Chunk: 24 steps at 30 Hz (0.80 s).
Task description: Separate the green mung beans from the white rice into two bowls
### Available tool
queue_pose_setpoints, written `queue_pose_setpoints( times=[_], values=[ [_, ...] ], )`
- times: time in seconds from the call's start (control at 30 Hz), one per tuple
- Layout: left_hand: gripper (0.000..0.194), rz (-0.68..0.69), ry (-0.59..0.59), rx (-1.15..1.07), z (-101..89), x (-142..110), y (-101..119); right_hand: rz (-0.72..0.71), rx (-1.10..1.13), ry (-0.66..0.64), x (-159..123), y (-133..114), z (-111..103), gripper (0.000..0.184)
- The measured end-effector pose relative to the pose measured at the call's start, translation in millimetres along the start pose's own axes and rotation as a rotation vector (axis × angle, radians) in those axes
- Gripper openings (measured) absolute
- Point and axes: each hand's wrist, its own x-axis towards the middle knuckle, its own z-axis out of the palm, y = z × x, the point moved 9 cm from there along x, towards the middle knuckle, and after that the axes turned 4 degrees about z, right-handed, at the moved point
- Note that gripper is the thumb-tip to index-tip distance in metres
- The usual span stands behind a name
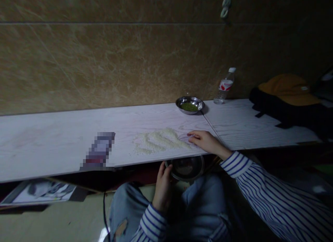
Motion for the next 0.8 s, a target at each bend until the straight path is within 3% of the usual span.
queue_pose_setpoints(
  times=[0.4, 0.8],
  values=[
    [0.042, 0.022, -0.025, 0.034, 3.3, -5.7, 0.4, -0.033, -0.022, -0.037, -35.4, -17.5, 5.3, 0.032],
    [0.048, 0.039, -0.041, 0.027, 2.6, -5.1, 1.5, -0.058, -0.041, -0.046, -47.0, -22.6, 0.1, 0.030]
  ],
)
